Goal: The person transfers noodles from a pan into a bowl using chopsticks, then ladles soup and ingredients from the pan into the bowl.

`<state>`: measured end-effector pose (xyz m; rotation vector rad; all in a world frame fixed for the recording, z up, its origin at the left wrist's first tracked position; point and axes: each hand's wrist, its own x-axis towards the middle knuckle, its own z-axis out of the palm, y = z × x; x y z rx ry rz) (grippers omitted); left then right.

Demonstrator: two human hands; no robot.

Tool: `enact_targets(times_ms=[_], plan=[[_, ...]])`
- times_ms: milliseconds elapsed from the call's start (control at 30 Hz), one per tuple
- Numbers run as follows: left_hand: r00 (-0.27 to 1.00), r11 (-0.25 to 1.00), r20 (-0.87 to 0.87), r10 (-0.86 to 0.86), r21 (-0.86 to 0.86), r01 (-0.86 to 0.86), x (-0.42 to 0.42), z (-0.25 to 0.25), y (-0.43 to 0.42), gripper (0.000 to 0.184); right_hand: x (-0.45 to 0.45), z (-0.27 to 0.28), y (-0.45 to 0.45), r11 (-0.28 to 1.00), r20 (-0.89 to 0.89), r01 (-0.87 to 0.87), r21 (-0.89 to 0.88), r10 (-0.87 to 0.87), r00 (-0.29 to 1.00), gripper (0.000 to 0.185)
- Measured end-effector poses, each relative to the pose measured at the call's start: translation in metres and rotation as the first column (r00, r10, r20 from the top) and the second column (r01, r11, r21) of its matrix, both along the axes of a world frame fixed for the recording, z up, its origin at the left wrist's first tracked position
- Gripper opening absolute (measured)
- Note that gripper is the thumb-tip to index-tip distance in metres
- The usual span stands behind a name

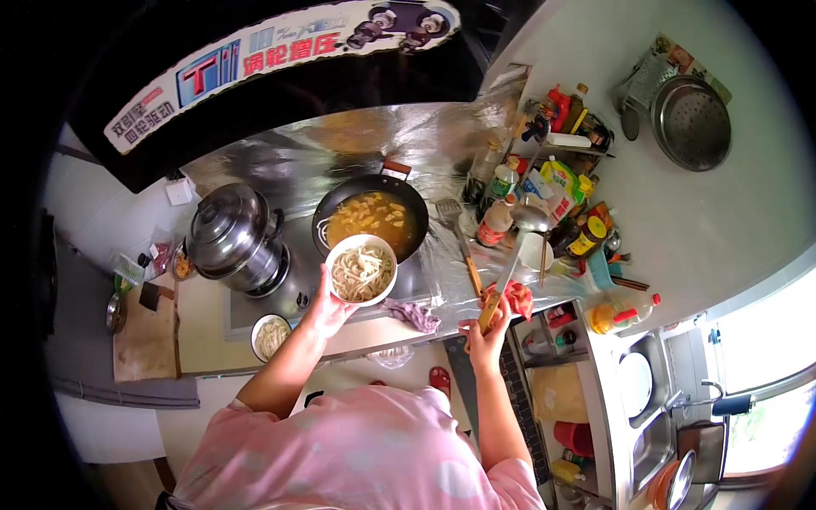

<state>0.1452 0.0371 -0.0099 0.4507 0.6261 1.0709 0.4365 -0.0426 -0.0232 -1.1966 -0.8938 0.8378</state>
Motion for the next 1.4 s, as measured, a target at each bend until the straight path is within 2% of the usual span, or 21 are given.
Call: enact_targets(times_ms=[100, 133, 200, 233, 267, 333, 367, 400, 467, 500, 600, 667, 733, 767, 800, 867, 1067, 1167, 1267, 1333, 1400], plan=[[0.999, 0.999, -0.008, 0.044, -0.019, -0.044, -0.016, -0.005, 0.0, 0.071, -0.001, 0.009, 0.004, 0.993, 0.168, -0.059, -0.101, 0.075, 0.983, 0.078], [0.998, 0.998, -0.02, 0.065, -0.024, -0.065, -0.022, -0.004, -0.002, 0.071, 0.001, -0.005, 0.012, 0.998, 0.345, -0.026, -0.057, 0.044, 0.937, 0.063], [0.993, 0.993, -0.046, 0.108, -0.036, -0.109, -0.033, 0.0, -0.006, 0.071, -0.003, -0.014, 0.024, 0.992, 0.584, 0.053, -0.117, 0.025, 0.811, 0.043], [0.991, 0.991, -0.055, 0.125, -0.032, -0.127, -0.039, 0.002, -0.009, 0.071, -0.011, -0.01, 0.029, 0.991, 0.443, -0.008, -0.134, 0.067, 0.894, 0.033], [0.987, 0.989, -0.065, 0.144, -0.027, -0.146, -0.045, 0.005, -0.012, 0.071, -0.016, -0.005, 0.03, 0.968, 0.189, -0.106, -0.227, 0.151, 0.97, 0.034], [0.98, 0.983, -0.086, 0.181, -0.017, -0.183, -0.058, 0.005, -0.016, 0.072, -0.024, -0.014, 0.046, 0.937, -0.005, -0.187, -0.294, 0.194, 0.981, 0.033], [0.976, 0.98, -0.095, 0.197, -0.013, -0.199, -0.065, 0.0, -0.018, 0.073, -0.024, -0.021, 0.055, 0.905, -0.088, -0.294, -0.308, 0.281, 0.956, 0.03], [0.972, 0.977, -0.104, 0.213, -0.009, -0.215, -0.07, -0.003, -0.018, 0.075, -0.032, 0.001, 0.055, 0.847, -0.171, -0.424, -0.32, 0.389, 0.905, 0.026], [0.955, 0.959, -0.108, 0.277, -0.035, -0.282, -0.078, -0.005, -0.021, 0.073, -0.048, 0.026, 0.061, 0.8, -0.444, -0.543, -0.255, 0.402, 0.801, 0.023], [0.944, 0.946, -0.109, 0.312, -0.049, -0.319, -0.081, -0.004, -0.022, 0.072, -0.05, 0.025, 0.069, 0.776, -0.486, -0.568, -0.273, 0.399, 0.778, 0.023], [0.919, 0.922, -0.115, 0.378, -0.039, -0.384, -0.087, -0.002, -0.025, 0.07, -0.05, 0.026, 0.086, 0.754, -0.418, -0.605, -0.256, 0.477, 0.773, 0.029], [0.905, 0.91, -0.121, 0.409, -0.027, -0.415, -0.086, 0.002, -0.026, 0.07, -0.044, 0.026, 0.104, 0.763, -0.16, -0.548, -0.342, 0.528, 0.834, 0.04], [0.886, 0.892, -0.143, 0.442, -0.037, -0.451, -0.083, 0.003, -0.026, 0.07, -0.033, 0.024, 0.126, 0.798, 0.141, -0.484, -0.359, 0.559, 0.817, 0.048], [0.876, 0.883, -0.155, 0.457, -0.038, -0.467, -0.082, 0.004, -0.024, 0.069, -0.021, 0.004, 0.141, 0.867, 0.528, -0.397, -0.302, 0.498, 0.688, 0.056], [0.874, 0.88, -0.151, 0.463, -0.043, -0.473, -0.081, 0.004, -0.022, 0.069, -0.017, 0.013, 0.15, 0.873, 0.666, -0.377, -0.309, 0.482, 0.57, 0.054], [0.868, 0.872, -0.144, 0.475, -0.057, -0.486, -0.079, -0.003, -0.019, 0.069, -0.01, 0.007, 0.168, 0.914, 0.816, -0.337, -0.227, 0.368, 0.446, 0.048], [0.848, 0.843, -0.145, 0.51, -0.116, -0.526, -0.066, -0.009, -0.009, 0.068, 0.004, -0.036, 0.212, 0.926, 0.914, -0.375, -0.046, 0.19, 0.357, 0.044], [0.841, 0.833, -0.122, 0.527, -0.118, -0.54, -0.063, -0.022, -0.005, 0.068, 0.006, -0.038, 0.219, 0.862, 0.741, -0.322, -0.392, 0.503, 0.445, 0.042], [0.844, 0.837, -0.102, 0.526, -0.113, -0.535, -0.057, -0.021, -0.003, 0.066, -0.016, 0.021, 0.207, 0.634, 0.401, -0.308, -0.709, 0.722, 0.564, 0.038], [0.859, 0.854, -0.098, 0.502, -0.102, -0.51, -0.055, -0.021, -0.001, 0.066, -0.013, 0.005, 0.213, 0.572, 0.175, -0.397, -0.718, 0.7, 0.692, 0.044], [0.862, 0.856, -0.079, 0.501, -0.1, -0.506, -0.052, -0.021, 0.001, 0.065, -0.012, 0.0, 0.217, 0.514, -0.029, -0.482, -0.709, 0.662, 0.749, 0.049]])
